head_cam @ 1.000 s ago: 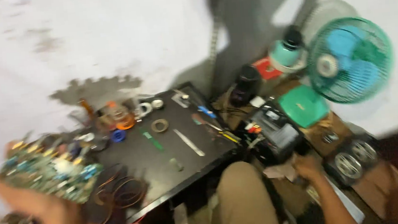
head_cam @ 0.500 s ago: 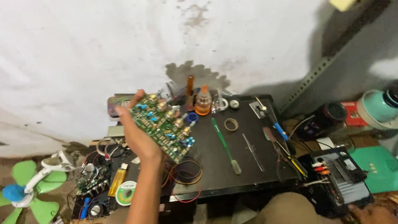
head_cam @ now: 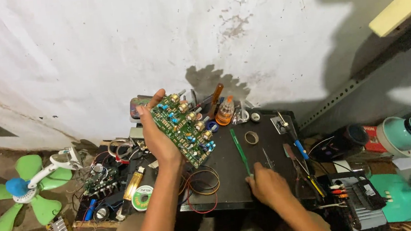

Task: Inspecting and cleaning a circuit board using a cloth and a small tool on a workbench.

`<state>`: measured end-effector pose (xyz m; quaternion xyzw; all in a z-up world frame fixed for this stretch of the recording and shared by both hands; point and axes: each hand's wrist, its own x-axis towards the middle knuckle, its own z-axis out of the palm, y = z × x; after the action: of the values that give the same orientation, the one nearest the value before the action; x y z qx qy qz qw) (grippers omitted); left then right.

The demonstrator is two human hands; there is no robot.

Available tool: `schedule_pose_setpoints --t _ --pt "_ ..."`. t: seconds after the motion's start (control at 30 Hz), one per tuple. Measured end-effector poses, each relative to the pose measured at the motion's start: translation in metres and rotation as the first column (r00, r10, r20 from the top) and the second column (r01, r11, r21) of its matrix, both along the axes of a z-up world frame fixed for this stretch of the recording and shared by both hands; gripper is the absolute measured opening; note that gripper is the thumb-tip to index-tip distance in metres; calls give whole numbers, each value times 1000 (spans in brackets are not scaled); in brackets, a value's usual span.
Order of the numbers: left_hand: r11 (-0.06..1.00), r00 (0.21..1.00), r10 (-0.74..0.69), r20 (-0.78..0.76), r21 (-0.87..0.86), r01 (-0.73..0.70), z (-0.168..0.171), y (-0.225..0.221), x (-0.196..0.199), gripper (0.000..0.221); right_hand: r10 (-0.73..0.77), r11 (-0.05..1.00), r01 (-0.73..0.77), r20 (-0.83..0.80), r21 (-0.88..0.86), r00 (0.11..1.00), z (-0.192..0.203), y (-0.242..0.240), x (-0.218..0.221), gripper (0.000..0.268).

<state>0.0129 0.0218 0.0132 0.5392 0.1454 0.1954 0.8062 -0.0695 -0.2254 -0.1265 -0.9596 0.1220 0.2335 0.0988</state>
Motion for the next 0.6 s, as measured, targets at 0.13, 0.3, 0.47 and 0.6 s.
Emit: schedule_pose_setpoints --t 0.13,0.3,0.47,0.6 --pt "997 999 -2 -35 82 5 1 7 1 65 -15 992 20 -43 127 999 21 -5 -6 26" --pt "998 999 49 19 37 -50 3 13 2 63 -290 827 208 80 523 954 23 -56 -20 14" --pt "996 994 91 53 3 -92 5 23 5 63 -242 902 -20 543 432 804 122 -67 -4 25" --pt "914 980 -9 200 -395 89 12 19 3 68 -41 920 -310 845 240 533 188 -28 33 21"
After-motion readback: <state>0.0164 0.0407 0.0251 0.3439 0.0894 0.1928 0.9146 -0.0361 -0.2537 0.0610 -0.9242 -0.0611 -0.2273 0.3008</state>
